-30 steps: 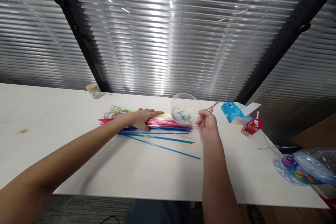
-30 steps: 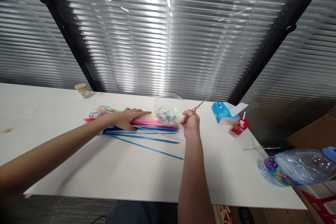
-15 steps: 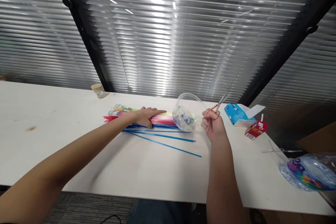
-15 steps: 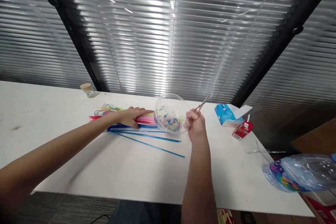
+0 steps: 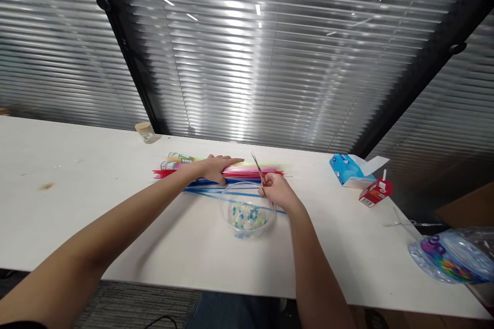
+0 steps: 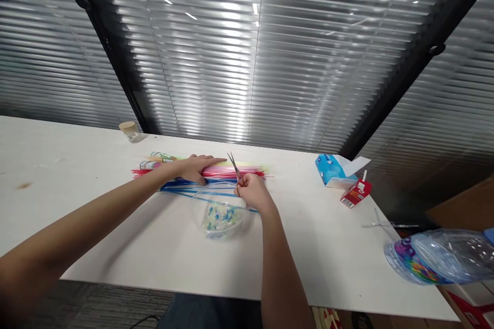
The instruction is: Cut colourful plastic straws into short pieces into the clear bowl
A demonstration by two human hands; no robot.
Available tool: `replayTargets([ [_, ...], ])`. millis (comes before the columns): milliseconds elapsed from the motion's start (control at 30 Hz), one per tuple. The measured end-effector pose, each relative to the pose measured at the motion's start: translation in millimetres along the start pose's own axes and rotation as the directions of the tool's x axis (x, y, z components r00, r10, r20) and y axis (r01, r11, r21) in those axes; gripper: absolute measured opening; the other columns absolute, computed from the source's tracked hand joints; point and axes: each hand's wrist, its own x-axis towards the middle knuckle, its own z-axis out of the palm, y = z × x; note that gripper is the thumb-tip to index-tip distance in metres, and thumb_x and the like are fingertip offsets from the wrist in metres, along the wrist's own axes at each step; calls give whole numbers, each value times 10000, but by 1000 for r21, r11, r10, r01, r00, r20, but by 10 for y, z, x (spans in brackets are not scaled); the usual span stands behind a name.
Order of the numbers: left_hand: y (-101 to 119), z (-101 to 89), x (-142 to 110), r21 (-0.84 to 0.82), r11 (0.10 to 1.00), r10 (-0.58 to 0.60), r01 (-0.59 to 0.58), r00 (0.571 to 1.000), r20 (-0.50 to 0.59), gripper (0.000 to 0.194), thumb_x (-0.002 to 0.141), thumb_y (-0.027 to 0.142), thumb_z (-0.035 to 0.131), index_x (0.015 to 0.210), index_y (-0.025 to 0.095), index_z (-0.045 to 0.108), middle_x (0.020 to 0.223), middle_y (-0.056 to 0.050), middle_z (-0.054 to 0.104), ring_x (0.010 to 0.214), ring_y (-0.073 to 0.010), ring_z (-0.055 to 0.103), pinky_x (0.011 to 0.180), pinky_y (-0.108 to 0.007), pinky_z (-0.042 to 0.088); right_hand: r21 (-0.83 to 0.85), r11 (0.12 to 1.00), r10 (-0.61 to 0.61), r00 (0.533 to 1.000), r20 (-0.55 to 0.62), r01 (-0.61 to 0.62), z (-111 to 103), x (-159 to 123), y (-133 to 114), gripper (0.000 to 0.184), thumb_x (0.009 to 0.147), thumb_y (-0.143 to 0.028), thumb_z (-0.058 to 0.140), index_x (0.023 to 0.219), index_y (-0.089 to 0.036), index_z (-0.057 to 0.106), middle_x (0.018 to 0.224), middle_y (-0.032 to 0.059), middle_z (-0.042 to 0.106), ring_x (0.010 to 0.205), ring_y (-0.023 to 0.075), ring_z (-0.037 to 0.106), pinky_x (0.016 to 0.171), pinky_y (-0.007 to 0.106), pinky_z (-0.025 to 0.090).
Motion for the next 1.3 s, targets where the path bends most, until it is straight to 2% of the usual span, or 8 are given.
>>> replayTargets([
  [233, 6, -59, -33, -33, 999, 21, -19, 998, 52, 1123, 609, 499, 725, 1538, 398, 103, 1456, -105, 430, 1305, -388, 402, 1057, -575, 299, -149, 980, -168, 948, -269, 131, -5, 107, 51, 152, 551, -170, 580, 596, -223, 445, 609, -39, 518, 596, 142, 470, 570, 267, 378],
  [333, 16, -69, -48, -56, 998, 31, -26, 995, 93, 1252, 521, 568, 777, 1538, 413, 63, 1514, -90, 361, 1350, -404, 345, 1095, -580, 246, -173, 974, -196, 928, -316, 147, 8, 136, 80, 137, 563, -178, 568, 606, -228, 448, 620, -32, 538, 607, 152, 481, 589, 275, 386],
  [433, 35, -57, -63, -28, 1000, 12, -9, 995, 100, 1425, 401, 550, 838, 1540, 403, -6, 1534, -111, 321, 1362, -424, 323, 1101, -590, 231, -187, 971, -203, 920, -335, 146, 15, 152, 95, 134, 572, -184, 572, 605, -227, 450, 619, -28, 537, 612, 155, 486, 599, 280, 391],
  [600, 69, -60, -85, -8, 1000, 8, -7, 999, 37, 1240, 555, 430, 763, 1543, 393, 15, 1454, -102, 438, 1272, -374, 456, 1042, -535, 344, -163, 980, -157, 943, -292, 113, -39, 119, 62, 109, 570, -199, 590, 620, -213, 493, 626, -22, 556, 586, 147, 492, 541, 265, 396],
  [767, 77, -50, -90, 22, 1000, 4, -4, 1000, -30, 1163, 586, 358, 727, 1547, 358, 73, 1351, -87, 553, 1174, -336, 554, 949, -427, 437, -97, 990, -116, 979, -165, 101, -107, 54, 18, 102, 569, -185, 566, 638, -210, 494, 608, -45, 520, 506, 117, 460, 409, 220, 363],
  [1000, 138, -38, -115, 104, 994, -23, 32, 996, -84, 1096, 608, 325, 704, 1540, 357, 127, 1322, -92, 587, 1093, -328, 603, 864, -391, 465, -43, 991, -127, 988, -92, 124, -156, 42, 30, 109, 577, -168, 600, 637, -202, 516, 633, -41, 518, 503, 109, 476, 381, 208, 406],
  [1167, 130, -35, -98, 151, 988, -19, 34, 995, -101, 1017, 636, 327, 680, 1524, 344, 186, 1262, -96, 616, 1056, -326, 616, 812, -379, 468, -46, 991, -129, 990, -54, 127, -188, 49, 62, 262, 602, -289, 757, 626, -201, 511, 602, -42, 551, 428, 96, 460, 380, 229, 401],
  [1300, 147, 26, -85, 230, 972, -18, 50, 990, -138, 953, 666, 305, 644, 1517, 309, 216, 1189, -117, 634, 996, -327, 624, 793, -393, 449, -55, 989, -142, 988, -56, 139, -218, 75, 112, 300, 648, -354, 774, 629, -199, 518, 552, -53, 536, 414, 90, 446, 403, 225, 383],
])
